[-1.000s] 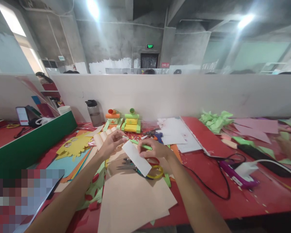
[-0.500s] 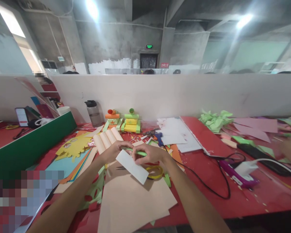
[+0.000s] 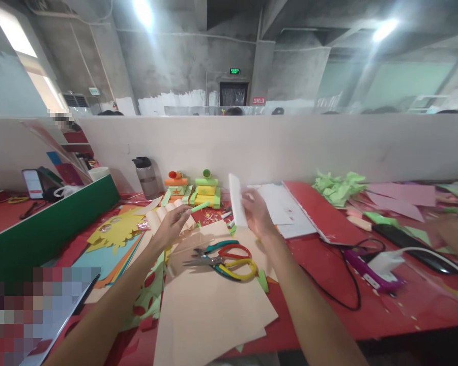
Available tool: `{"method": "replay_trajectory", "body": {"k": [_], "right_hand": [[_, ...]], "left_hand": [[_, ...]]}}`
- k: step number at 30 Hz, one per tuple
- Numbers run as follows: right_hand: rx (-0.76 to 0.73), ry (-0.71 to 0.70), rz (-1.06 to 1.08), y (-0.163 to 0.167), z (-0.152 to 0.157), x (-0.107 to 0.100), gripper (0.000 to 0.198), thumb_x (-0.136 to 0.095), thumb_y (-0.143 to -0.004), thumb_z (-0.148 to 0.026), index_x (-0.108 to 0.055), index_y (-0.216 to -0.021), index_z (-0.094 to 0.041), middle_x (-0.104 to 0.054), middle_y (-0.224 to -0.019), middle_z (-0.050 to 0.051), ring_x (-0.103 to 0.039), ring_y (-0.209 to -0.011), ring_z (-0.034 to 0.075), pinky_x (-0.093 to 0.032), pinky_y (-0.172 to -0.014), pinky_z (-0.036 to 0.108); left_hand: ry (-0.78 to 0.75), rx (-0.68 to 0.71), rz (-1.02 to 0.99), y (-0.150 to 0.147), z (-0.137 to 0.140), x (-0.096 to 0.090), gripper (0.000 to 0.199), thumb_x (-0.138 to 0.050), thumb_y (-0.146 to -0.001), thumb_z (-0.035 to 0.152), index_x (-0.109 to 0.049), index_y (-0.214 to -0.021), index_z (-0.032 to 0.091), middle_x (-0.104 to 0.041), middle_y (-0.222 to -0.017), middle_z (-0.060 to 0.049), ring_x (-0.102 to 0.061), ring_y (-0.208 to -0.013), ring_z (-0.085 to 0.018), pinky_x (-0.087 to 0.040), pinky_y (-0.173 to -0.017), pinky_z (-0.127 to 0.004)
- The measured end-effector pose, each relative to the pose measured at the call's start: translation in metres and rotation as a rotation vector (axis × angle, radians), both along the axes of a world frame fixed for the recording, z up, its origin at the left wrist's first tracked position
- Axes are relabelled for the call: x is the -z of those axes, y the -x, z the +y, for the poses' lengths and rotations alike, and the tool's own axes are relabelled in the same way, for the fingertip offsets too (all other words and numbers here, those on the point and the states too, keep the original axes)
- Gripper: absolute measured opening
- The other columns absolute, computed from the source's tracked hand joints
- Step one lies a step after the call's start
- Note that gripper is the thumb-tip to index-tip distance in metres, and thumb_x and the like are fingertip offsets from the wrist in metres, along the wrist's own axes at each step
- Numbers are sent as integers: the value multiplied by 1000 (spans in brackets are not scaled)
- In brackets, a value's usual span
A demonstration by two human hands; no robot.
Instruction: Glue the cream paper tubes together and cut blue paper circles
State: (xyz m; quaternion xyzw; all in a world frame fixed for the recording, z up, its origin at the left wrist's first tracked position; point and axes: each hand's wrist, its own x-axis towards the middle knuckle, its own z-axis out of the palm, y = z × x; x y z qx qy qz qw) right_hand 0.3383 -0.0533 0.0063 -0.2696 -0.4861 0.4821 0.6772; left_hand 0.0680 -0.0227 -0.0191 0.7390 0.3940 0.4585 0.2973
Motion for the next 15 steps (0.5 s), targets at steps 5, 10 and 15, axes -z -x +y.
{"method": "replay_trajectory", "body": {"k": [5,10,15], "right_hand": [[140,34,144,-4,9,-4,31,-80,-70,-30,-59,-92,-26,-55,-72,-6,-49,-56,9,-40,-43,18],[166,26,143,-10,13,0,30,-79,-71,-31,-57,-91,-27,-56,-78,-3,-51,-61,11,-39,-43,20],[165,53,113,-8,15,3,31,-78,-71,-30,-56,-92,-26,-56,-77,-4,-51,-61,11,-43,-48,20]], "left_hand": [[-10,5,40,-6,-4,0,39,-49,-96,49,-68,-105,16,-71,-97,-7,-63,-89,-23,-47,-75,-29],[-33,58,61,-9,-7,-1,37,-48,-97,51,-66,-96,19,-68,-93,-5,-62,-86,-22,-44,-76,-29],[-63,55,109,-9,-5,3,33,-45,-98,48,-60,-89,21,-61,-89,-4,-58,-86,-22,-43,-78,-31]]}}
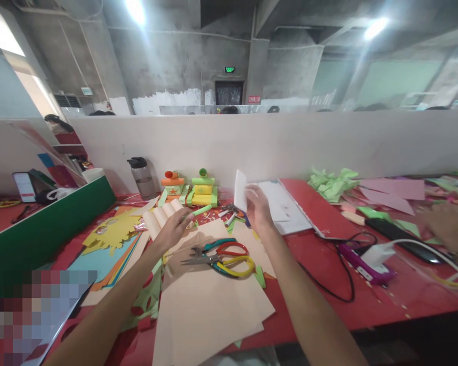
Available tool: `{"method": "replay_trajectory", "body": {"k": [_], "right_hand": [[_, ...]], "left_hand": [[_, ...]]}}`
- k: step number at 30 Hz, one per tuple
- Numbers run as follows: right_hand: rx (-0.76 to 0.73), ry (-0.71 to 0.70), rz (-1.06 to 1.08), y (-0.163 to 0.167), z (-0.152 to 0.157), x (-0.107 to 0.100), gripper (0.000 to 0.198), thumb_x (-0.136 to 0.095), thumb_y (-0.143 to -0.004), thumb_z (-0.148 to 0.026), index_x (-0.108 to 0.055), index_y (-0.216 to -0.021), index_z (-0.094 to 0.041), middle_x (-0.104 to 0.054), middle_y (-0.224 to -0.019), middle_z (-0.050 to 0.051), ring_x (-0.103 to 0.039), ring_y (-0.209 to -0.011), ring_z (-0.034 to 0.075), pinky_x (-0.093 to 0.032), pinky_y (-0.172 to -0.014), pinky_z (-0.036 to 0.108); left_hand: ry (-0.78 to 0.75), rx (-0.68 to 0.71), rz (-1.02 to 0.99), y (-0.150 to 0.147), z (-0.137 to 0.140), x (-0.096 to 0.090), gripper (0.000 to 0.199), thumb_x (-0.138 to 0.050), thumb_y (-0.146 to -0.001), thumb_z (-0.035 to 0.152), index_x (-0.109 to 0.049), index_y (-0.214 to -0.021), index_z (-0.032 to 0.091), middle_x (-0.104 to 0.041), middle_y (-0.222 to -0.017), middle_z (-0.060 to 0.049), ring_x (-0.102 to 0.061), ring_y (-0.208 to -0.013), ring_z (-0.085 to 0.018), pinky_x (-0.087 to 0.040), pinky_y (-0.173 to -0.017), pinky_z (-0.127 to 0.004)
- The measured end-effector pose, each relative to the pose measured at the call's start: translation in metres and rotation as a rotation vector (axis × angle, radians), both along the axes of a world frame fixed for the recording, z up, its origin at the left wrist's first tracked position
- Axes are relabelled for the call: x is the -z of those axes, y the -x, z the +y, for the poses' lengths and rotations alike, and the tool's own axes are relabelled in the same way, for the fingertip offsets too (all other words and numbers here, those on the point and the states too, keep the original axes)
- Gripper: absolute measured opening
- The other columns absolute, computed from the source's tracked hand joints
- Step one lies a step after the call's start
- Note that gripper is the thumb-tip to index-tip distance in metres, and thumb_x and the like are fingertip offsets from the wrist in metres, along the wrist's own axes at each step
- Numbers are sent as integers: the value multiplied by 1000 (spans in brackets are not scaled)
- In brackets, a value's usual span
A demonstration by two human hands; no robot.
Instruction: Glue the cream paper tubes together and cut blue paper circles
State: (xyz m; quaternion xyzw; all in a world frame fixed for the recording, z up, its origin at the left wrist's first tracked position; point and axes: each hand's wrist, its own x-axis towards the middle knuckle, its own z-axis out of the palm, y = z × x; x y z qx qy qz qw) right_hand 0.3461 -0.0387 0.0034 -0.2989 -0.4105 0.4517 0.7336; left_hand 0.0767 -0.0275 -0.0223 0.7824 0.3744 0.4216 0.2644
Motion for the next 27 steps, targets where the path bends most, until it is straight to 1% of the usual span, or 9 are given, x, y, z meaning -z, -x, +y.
{"method": "replay_trajectory", "body": {"k": [5,9,12,14,16,18,20,23,27], "right_hand": [[-11,20,-18,3,0,2,34,-80,-70,-31,-55,-92,-25,-58,-79,-4,-53,-61,11,-43,-49,20],[-4,19,-80,5,0,1,34,-78,-70,-34,-54,-93,-26,-56,-76,-4,-52,-58,12,-43,-48,23],[5,12,-142,6,-1,1,33,-77,-71,-35,-54,-91,-26,-53,-72,-5,-48,-54,11,-39,-45,23],[21,5,-223,8,-2,3,31,-77,-72,-35,-55,-92,-25,-51,-69,-6,-44,-50,10,-36,-44,22],[22,-7,-328,10,-3,5,30,-76,-74,-35,-55,-94,-24,-52,-68,-7,-43,-48,9,-34,-45,22],[1,-28,-418,13,-4,8,30,-74,-77,-35,-55,-96,-24,-53,-68,-7,-44,-49,9,-35,-46,23],[-24,-43,-488,16,-5,11,29,-73,-79,-35,-54,-98,-24,-55,-69,-6,-46,-51,10,-36,-48,23],[-35,-49,-585,19,-7,11,28,-72,-81,-36,-54,-98,-24,-58,-77,-3,-50,-57,11,-40,-53,24],[-105,-42,-820,21,-14,9,19,-67,-85,-37,-63,-93,-20,-65,-84,1,-59,-74,17,-46,-64,27]], "left_hand": [[-39,13,68,-2,0,2,34,-39,-101,46,-54,-83,21,-56,-88,-4,-54,-87,-22,-42,-81,-33],[-27,20,109,-6,-5,-2,37,-35,-102,46,-49,-78,22,-53,-81,-3,-52,-82,-22,-41,-77,-32],[-38,-43,199,-8,-7,0,38,-31,-103,44,-48,-78,22,-53,-78,-3,-53,-77,-22,-41,-73,-33],[-69,-116,308,-8,-7,4,34,-32,-103,40,-54,-85,21,-56,-84,-6,-57,-80,-24,-41,-73,-34],[-99,-171,434,-7,-8,10,26,-37,-102,34,-59,-101,20,-60,-98,-10,-61,-83,-25,-42,-72,-34],[-119,-194,539,-6,-9,16,27,-42,-100,30,-58,-119,22,-61,-112,-12,-65,-83,-25,-43,-71,-33],[-124,-216,598,-6,-12,17,31,-45,-98,29,-57,-127,25,-61,-120,-13,-67,-82,-25,-44,-71,-33],[-121,-228,523,-7,-13,10,27,-47,-98,34,-62,-119,24,-65,-116,-12,-68,-86,-26,-46,-74,-34],[-47,-124,123,-2,-9,-4,35,-44,-100,46,-60,-120,23,-70,-112,-9,-66,-85,-22,-47,-76,-32]]}}
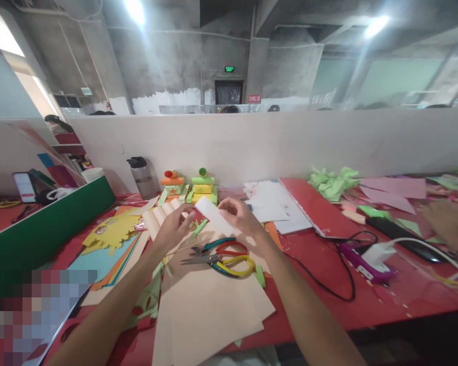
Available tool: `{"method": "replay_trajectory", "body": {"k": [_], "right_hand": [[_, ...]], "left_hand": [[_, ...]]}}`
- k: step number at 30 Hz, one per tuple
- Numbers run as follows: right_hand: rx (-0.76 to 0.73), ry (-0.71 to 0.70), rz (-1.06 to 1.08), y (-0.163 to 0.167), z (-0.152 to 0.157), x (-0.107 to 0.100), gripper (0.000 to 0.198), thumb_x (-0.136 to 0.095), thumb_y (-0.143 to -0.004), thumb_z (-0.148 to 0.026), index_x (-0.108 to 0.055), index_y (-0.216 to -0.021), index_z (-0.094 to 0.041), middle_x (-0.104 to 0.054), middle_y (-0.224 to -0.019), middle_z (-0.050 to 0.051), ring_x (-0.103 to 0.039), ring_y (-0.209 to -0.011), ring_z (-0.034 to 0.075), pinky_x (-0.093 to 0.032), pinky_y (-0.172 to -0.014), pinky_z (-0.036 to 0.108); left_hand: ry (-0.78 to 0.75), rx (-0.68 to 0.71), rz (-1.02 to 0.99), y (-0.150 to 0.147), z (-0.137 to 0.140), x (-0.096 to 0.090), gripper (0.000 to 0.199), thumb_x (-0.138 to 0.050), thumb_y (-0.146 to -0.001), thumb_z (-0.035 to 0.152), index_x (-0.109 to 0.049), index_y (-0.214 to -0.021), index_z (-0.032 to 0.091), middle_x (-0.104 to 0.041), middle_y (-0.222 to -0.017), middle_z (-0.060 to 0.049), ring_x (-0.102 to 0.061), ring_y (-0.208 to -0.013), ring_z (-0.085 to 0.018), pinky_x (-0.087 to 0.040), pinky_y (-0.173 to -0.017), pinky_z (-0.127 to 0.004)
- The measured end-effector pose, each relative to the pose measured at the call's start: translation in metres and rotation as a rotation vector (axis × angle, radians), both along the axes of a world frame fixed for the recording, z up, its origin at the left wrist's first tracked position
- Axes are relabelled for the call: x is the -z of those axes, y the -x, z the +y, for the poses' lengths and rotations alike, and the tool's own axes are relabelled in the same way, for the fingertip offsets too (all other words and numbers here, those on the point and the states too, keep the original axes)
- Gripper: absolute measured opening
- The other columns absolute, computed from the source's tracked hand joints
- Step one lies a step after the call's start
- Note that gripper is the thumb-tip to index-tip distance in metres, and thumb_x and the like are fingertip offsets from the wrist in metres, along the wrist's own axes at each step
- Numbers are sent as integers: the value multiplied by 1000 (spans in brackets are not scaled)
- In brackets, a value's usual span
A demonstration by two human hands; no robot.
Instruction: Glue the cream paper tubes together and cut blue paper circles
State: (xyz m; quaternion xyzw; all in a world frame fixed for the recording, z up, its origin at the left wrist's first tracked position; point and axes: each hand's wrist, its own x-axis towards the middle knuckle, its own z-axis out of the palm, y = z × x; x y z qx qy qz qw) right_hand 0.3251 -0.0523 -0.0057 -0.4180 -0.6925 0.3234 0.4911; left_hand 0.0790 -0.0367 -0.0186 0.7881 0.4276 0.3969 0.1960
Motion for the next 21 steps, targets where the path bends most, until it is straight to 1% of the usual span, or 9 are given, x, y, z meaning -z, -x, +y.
{"method": "replay_trajectory", "body": {"k": [2,5,8,11,13,15,17,19,21], "right_hand": [[-44,19,-129,3,-4,-1,19,-65,-87,-36,-68,-91,-18,-69,-89,4,-62,-82,19,-47,-71,28],[-125,45,-231,10,-8,1,20,-65,-88,-35,-74,-91,-18,-74,-94,6,-65,-89,22,-48,-78,30],[-189,40,-268,17,-7,5,19,-68,-86,-36,-75,-88,-18,-75,-93,6,-67,-88,22,-48,-83,31],[-149,-6,-248,20,-5,6,18,-69,-86,-36,-73,-93,-19,-74,-97,5,-67,-91,21,-48,-84,31],[-67,-40,-209,16,-2,5,22,-65,-90,-38,-70,-101,-20,-72,-98,5,-66,-91,21,-49,-81,31],[19,-67,-176,9,1,3,25,-60,-93,-41,-65,-106,-20,-69,-95,5,-64,-87,20,-49,-76,30],[63,-60,-190,-1,3,1,28,-59,-92,-40,-61,-112,-21,-65,-88,2,-62,-80,18,-48,-73,29],[37,16,-283,-12,3,0,35,-62,-90,-38,-57,-121,-23,-62,-83,0,-60,-74,17,-47,-67,27],[-106,173,-454,-22,1,0,41,-67,-85,-35,-58,-123,-23,-61,-81,-1,-59,-71,16,-45,-61,25]], "left_hand": [[42,61,-130,4,3,-4,41,-46,-98,50,-58,-127,23,-69,-118,-9,-66,-89,-22,-48,-76,-31],[117,208,-114,8,5,-5,42,-50,-97,51,-64,-124,21,-70,-118,-10,-65,-101,-24,-48,-81,-31],[199,377,20,6,3,-2,37,-54,-95,49,-71,-111,21,-74,-104,-7,-66,-91,-22,-47,-77,-30],[247,453,90,3,3,3,31,-57,-92,47,-72,-98,20,-72,-85,-4,-61,-76,-18,-45,-68,-28],[270,426,41,3,5,4,31,-60,-90,48,-68,-89,18,-67,-80,-3,-58,-72,-17,-44,-65,-27],[320,330,-81,5,9,5,34,-61,-88,52,-62,-85,18,-61,-73,-1,-55,-65,-15,-44,-58,-26],[406,214,-246,8,13,5,38,-61,-86,57,-55,-87,20,-56,-69,2,-53,-59,-13,-42,-50,-23],[483,142,-408,11,15,5,41,-63,-83,60,-51,-90,21,-55,-70,4,-53,-57,-12,-44,-47,-22],[518,121,-549,12,17,4,44,-69,-79,58,-48,-91,22,-56,-75,4,-56,-62,-11,-51,-53,-23]]}}
